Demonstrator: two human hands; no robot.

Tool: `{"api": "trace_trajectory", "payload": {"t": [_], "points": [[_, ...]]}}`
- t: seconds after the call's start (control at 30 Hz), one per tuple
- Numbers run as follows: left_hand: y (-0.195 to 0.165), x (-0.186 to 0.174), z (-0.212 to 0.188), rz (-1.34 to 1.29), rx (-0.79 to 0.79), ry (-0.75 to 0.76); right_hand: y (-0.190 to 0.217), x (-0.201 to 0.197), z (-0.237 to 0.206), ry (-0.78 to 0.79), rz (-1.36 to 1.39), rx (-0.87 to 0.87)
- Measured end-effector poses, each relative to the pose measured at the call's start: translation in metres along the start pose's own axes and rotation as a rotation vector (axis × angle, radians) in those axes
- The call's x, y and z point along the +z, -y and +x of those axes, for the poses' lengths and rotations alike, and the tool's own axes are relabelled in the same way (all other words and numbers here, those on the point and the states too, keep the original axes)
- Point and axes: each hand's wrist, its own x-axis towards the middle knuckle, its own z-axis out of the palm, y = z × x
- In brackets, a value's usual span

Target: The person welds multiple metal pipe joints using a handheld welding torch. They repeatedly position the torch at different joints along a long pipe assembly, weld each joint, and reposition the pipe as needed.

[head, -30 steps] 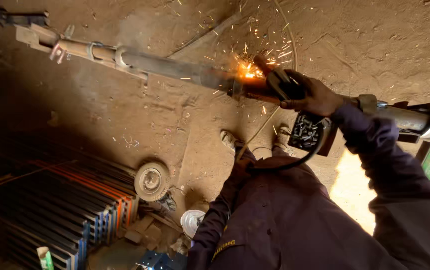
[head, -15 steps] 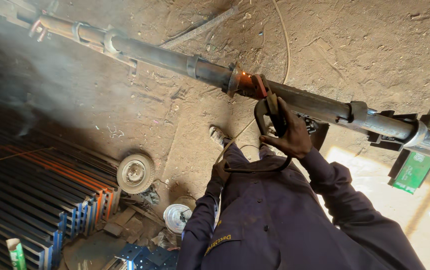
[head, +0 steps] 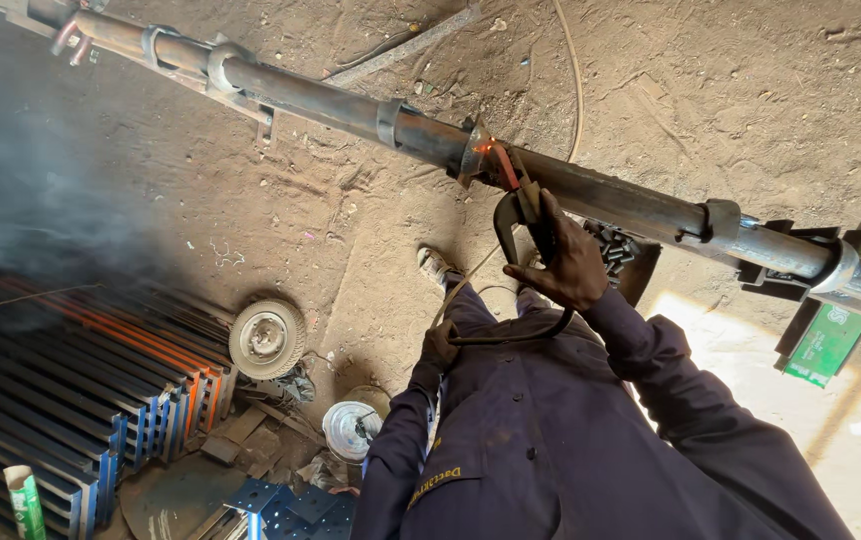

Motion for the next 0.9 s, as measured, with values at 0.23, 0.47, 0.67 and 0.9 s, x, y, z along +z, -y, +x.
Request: {"api": "trace_trajectory", "payload": {"t": [0.23, 0.47, 0.67, 0.9], "points": [[0.000, 0.001, 0.000, -0.007, 0.000, 0.004, -0.003, 0.002, 0.003, 0.000, -0.010, 0.018], [0.004, -0.001, -0.005, -0.021, -0.015, 0.041, 0.006, 0.002, 0.008, -0.094, -0.081, -0.106], [0.006, -0.001, -0.004, 0.000, -0.071, 0.059, 0.009, 0.001, 0.009, 0.002, -0.008, -0.023], [0.008, -0.001, -0.005, 0.002, -0.092, 0.077, 0.010, 0.005, 0.009, 0.014, -0.044, -0.012]]}}
